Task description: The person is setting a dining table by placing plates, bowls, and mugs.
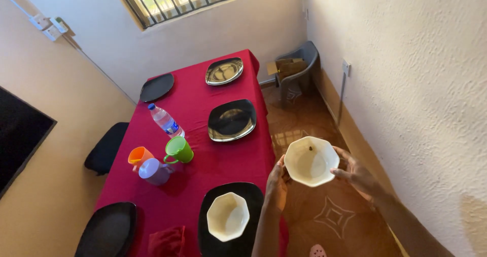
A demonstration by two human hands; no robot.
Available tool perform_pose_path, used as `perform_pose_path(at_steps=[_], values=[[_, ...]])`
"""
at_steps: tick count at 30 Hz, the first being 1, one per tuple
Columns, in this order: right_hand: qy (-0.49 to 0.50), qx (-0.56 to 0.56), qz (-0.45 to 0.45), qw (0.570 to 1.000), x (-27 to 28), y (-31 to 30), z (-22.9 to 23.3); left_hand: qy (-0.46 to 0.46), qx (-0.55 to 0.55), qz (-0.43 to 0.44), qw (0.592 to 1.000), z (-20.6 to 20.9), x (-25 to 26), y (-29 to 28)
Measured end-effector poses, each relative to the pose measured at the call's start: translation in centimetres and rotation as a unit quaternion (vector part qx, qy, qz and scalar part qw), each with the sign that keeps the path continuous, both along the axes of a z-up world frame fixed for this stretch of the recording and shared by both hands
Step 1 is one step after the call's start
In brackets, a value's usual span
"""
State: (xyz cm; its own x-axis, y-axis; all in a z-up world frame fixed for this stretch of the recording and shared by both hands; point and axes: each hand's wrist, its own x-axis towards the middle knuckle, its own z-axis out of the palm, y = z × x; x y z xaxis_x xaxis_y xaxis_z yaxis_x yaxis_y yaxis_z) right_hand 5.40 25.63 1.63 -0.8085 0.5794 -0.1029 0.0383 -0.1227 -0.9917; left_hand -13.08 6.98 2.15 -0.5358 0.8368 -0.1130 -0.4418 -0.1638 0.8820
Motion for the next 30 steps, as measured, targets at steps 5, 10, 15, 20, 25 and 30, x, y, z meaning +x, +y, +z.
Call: perform_pose_path(at_steps=[5,10,15,20,25,30], values=[[0.023,0.000,0.028,0.999,-6.2,4.3,0.5,0.006,0.049,0.020,0.999,1.3,-4.2,3.1],[0.046,0.002,0.070,0.996,-11.4,6.5,0.8,-0.020,0.010,0.073,0.997,1.6,-8.0,4.9],[0.059,-0.046,0.107,0.991,-16.5,8.0,-0.6,-0.024,-0.001,0.132,0.991,1.2,-10.6,4.9],[0.060,-0.060,0.141,0.986,-20.7,9.5,-1.8,-0.015,0.033,0.168,0.985,1.4,-12.3,5.7],[0.036,-0.062,0.182,0.981,-26.0,12.9,-2.4,-0.004,0.036,0.219,0.975,0.3,-15.0,8.2],[0.050,-0.041,0.243,0.968,-31.5,18.1,-1.5,-0.029,0.041,0.291,0.955,-0.1,-17.8,12.7]])
